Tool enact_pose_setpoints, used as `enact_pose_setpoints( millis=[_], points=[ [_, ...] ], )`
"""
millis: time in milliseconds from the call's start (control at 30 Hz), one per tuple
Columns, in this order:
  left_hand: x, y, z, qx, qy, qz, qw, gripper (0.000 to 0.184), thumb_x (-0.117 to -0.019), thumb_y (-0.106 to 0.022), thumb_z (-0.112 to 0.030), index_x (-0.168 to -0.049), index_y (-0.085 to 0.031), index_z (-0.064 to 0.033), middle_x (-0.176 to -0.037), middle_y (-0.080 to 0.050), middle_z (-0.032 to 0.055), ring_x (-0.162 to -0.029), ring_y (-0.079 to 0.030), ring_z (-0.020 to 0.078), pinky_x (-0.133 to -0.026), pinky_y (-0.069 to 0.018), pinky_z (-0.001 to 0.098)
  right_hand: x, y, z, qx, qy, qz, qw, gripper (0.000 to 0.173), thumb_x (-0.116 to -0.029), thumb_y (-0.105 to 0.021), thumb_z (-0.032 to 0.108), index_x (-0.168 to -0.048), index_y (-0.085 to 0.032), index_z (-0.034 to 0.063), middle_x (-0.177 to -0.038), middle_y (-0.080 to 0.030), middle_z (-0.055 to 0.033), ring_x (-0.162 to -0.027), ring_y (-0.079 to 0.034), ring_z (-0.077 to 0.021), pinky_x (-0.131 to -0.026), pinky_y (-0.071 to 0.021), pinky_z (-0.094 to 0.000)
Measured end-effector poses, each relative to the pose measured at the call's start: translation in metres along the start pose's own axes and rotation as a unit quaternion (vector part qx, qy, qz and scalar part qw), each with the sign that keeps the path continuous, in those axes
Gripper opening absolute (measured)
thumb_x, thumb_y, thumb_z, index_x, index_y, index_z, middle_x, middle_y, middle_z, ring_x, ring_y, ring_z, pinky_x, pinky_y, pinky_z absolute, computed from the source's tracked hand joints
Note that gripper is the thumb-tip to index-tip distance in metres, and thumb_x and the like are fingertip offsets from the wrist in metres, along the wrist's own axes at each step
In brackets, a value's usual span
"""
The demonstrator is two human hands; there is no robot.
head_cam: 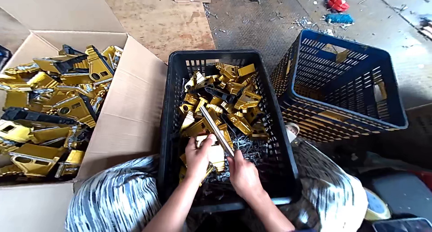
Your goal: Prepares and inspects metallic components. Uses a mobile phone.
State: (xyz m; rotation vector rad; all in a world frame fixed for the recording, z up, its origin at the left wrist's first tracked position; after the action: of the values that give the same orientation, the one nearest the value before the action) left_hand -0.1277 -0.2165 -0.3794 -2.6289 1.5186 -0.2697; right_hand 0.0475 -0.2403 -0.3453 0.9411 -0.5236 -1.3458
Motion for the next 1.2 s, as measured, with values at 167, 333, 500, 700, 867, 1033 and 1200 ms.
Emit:
enact_pose_setpoints(
  millis=[167,333,500,700,867,1033,1200],
  points=[
    [0.002,0.000,-0.006,-0.018,-0.006,0.004,1.000,0.023,-0.0932,-0.067,-0.012,-0.113,-0.063,-0.0005,-0.088,-0.070,0.0025,-0.082,-0.068,0.0090,-0.078,-0.0585,0.0284,0.005,0.023,0.012,-0.071,0.092,-0.120,0.986,0.040,-0.1103,-0.036,0.034,-0.101,-0.055,0.0006,-0.067,-0.054,-0.0033,-0.053,-0.056,-0.0110,-0.050,-0.0515,-0.0267],
    [-0.006,0.007,-0.001,-0.013,0.003,-0.016,1.000,0.025,-0.0944,-0.067,-0.012,-0.115,-0.062,0.0011,-0.087,-0.070,0.0034,-0.080,-0.069,0.0093,-0.076,-0.0588,0.0272,-0.004,0.011,0.002,-0.048,0.037,-0.054,0.997,0.038,-0.1078,-0.040,0.032,-0.101,-0.060,-0.0002,-0.061,-0.055,-0.0027,-0.049,-0.057,-0.0159,-0.046,-0.0500,-0.0330],
    [0.002,0.003,-0.006,-0.009,-0.020,0.005,1.000,0.027,-0.0907,-0.071,-0.007,-0.115,-0.063,0.0022,-0.092,-0.072,0.0057,-0.084,-0.070,0.0117,-0.079,-0.0596,0.0291,0.001,-0.007,0.004,-0.020,-0.002,0.011,1.000,0.036,-0.1051,-0.047,0.032,-0.102,-0.064,0.0002,-0.062,-0.061,-0.0080,-0.053,-0.066,-0.0264,-0.049,-0.0542,-0.0443],
    [0.006,0.004,-0.011,-0.014,-0.041,0.003,0.999,0.031,-0.0873,-0.073,-0.005,-0.115,-0.061,0.0017,-0.091,-0.072,0.0049,-0.083,-0.070,0.0110,-0.078,-0.0602,0.0289,0.002,0.001,0.005,-0.037,0.021,-0.020,0.999,0.041,-0.1071,-0.042,0.034,-0.098,-0.062,-0.0004,-0.060,-0.059,-0.0059,-0.051,-0.063,-0.0221,-0.047,-0.0528,-0.0397],
    [0.011,0.000,-0.011,-0.030,-0.050,0.023,0.998,0.034,-0.0850,-0.074,-0.004,-0.115,-0.059,0.0013,-0.096,-0.072,0.0041,-0.087,-0.070,0.0093,-0.081,-0.0602,0.0278,-0.015,0.014,-0.005,-0.159,-0.019,-0.022,0.987,0.030,-0.1047,-0.050,0.028,-0.101,-0.064,0.0011,-0.060,-0.052,0.0015,-0.049,-0.051,-0.0085,-0.047,-0.0466,-0.0277],
    [0.021,-0.018,-0.025,-0.035,-0.075,0.108,0.991,0.039,-0.0830,-0.078,-0.008,-0.117,-0.060,-0.0017,-0.102,-0.072,0.0039,-0.097,-0.070,0.0103,-0.088,-0.0597,0.0281,-0.043,-0.002,-0.019,-0.503,-0.105,0.037,0.857,0.011,-0.0959,-0.067,0.016,-0.091,-0.065,0.0063,-0.058,-0.051,0.0068,-0.045,-0.042,-0.0011,-0.043,-0.0375,-0.0189],
    [0.024,-0.021,-0.022,0.027,-0.058,0.153,0.986,0.036,-0.0883,-0.074,-0.010,-0.119,-0.058,-0.0012,-0.105,-0.071,0.0051,-0.098,-0.070,0.0128,-0.089,-0.0599,0.0310,-0.041,0.003,-0.012,-0.446,-0.037,-0.002,0.894,0.017,-0.0969,-0.063,0.012,-0.081,-0.059,0.0103,-0.060,-0.049,0.0092,-0.049,-0.044,0.0014,-0.047,-0.0381,-0.0164]
  ],
)
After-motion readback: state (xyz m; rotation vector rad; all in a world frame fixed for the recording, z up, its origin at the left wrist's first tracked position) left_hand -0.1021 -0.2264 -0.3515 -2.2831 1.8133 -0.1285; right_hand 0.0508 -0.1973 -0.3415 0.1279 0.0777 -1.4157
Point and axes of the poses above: each hand's wrist, its own x-axis away from the middle knuckle, its own y-axis out of the back of the hand, z = x × y, the point moved 8 cm from there along -x, towards the middle knuckle
